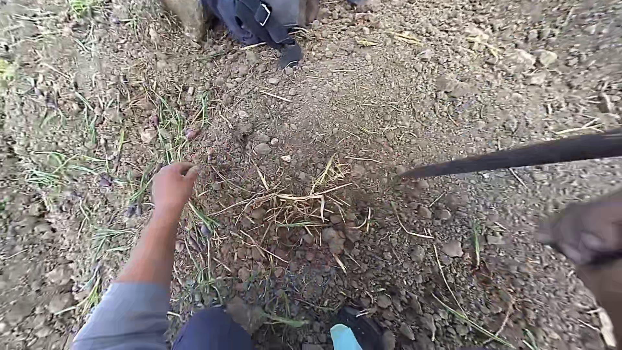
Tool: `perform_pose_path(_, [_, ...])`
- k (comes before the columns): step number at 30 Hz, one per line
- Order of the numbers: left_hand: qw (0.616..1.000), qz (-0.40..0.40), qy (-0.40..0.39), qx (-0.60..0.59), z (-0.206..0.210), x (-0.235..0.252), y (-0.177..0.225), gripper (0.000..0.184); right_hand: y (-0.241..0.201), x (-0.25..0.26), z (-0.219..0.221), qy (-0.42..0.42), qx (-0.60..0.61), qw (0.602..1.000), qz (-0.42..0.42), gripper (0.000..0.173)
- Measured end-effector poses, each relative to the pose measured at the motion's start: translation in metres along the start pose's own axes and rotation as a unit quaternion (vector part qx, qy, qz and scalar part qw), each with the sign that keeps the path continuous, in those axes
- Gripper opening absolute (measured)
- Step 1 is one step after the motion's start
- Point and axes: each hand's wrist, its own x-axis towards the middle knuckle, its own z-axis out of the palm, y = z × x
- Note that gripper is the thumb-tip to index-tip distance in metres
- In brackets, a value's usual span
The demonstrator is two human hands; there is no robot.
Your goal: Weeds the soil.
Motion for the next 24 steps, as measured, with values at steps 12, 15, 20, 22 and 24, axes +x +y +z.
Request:
perform_pose_path(12, [0.993,-0.052,0.089,-0.064,-0.022,-0.042,-0.064,0.033,0.050,-0.019,0.054,-0.030,-0.114,0.990,0.075,0.037])
perform_pose_path(15, [0.989,-0.139,-0.037,-0.027,0.046,-0.094,-0.105,0.084,0.050,-0.018,0.060,-0.032,-0.115,0.989,0.082,0.035])
perform_pose_path(20, [0.993,-0.061,-0.090,-0.034,0.053,-0.061,-0.129,0.032,0.045,-0.014,0.061,-0.051,-0.123,0.988,0.079,0.037])
perform_pose_path(22, [0.990,-0.048,0.020,-0.133,0.007,-0.026,-0.140,0.029,0.045,-0.013,0.059,-0.052,-0.127,0.988,0.073,0.038])
perform_pose_path(24, [0.937,-0.066,0.195,-0.280,-0.052,0.019,-0.159,0.042,0.046,-0.015,0.058,-0.050,-0.136,0.987,0.074,0.041])
